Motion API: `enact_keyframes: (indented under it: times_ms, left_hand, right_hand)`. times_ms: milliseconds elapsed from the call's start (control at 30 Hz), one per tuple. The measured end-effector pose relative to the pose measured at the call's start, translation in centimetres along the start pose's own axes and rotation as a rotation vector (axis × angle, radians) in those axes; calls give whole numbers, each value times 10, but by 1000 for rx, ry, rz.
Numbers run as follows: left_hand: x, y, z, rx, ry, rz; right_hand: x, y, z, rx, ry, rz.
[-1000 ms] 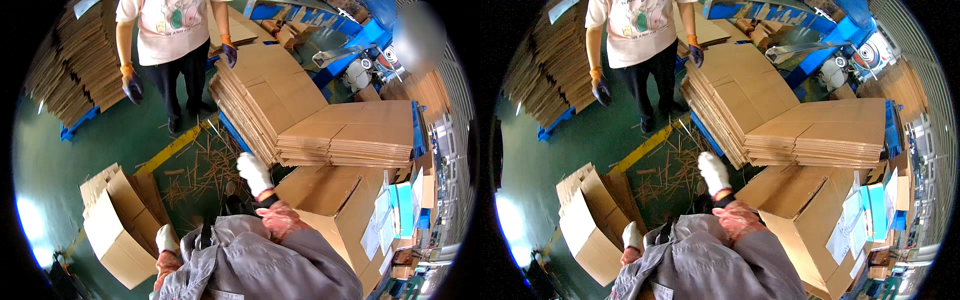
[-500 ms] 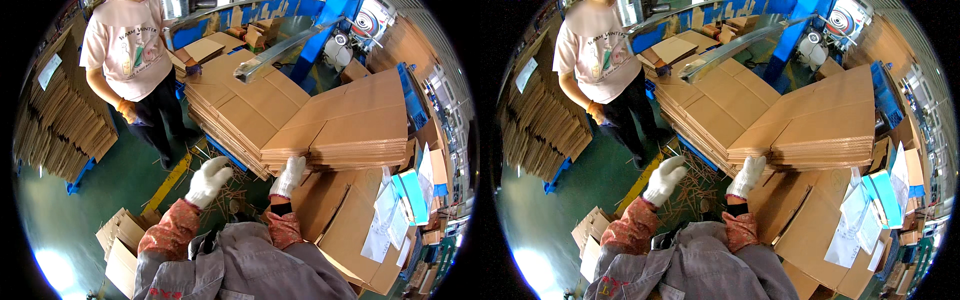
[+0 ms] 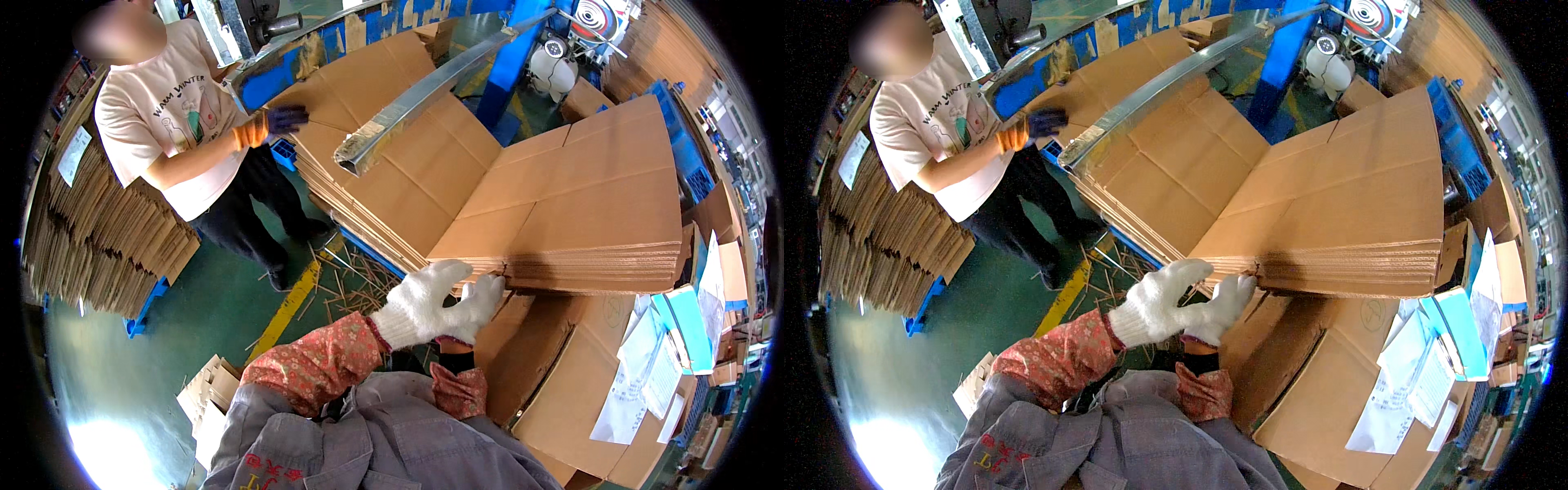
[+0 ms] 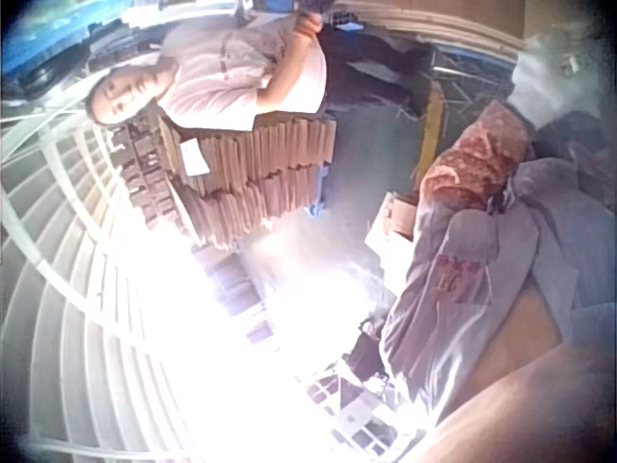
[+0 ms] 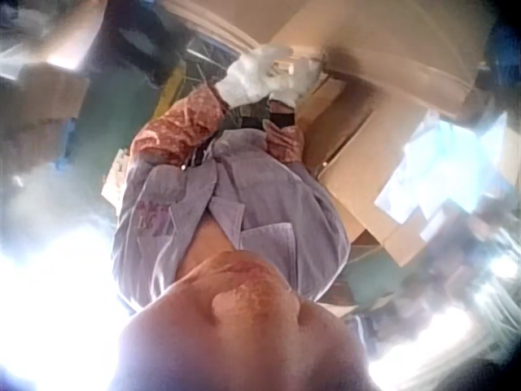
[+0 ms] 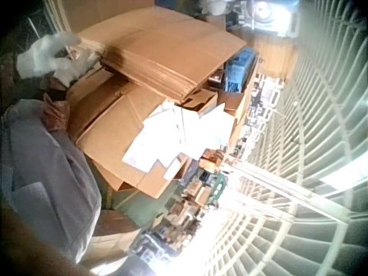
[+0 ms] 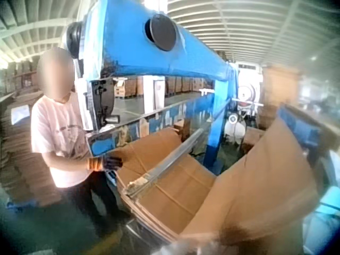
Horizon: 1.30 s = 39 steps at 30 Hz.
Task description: The person folds flat cardboard sheets into box shapes and stacks them on a pile. They also pick up a stack of pre-folded boxes and place them on a pallet. The person wears gloves and works alongside another person in a warehouse.
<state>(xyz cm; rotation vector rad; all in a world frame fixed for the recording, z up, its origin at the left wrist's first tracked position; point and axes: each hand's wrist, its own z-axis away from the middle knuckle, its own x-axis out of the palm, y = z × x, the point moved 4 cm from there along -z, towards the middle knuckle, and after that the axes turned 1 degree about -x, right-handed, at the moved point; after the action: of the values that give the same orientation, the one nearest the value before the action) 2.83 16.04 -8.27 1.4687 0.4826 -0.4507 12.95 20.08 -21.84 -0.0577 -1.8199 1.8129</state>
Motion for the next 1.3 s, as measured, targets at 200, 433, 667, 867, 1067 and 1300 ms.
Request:
enact_keyframes:
  times_ms: [200,433,667,867,1067,1300]
  left_hand:
    - [-10,-21,31,-34,31,-7]
    - [-10,-61,79,-151,55,-211]
    - [-18,-25,77,135,381,-388]
    - [-48,-5,85,284,660,-212]
    - [-99,19,95,77,500,672]
    - [-81,40,126,204,221,1541]
  right_hand:
    - [2,-21,-28,97,-273,-32]
    - [25,-51,8,65,-251,64]
    - [40,-64,78,-58,-511,260]
    - [79,-124,106,-246,-961,105]
    - [134,-210,71,-927,-1333,455]
    - [202,-243,13,-981,-1357,711]
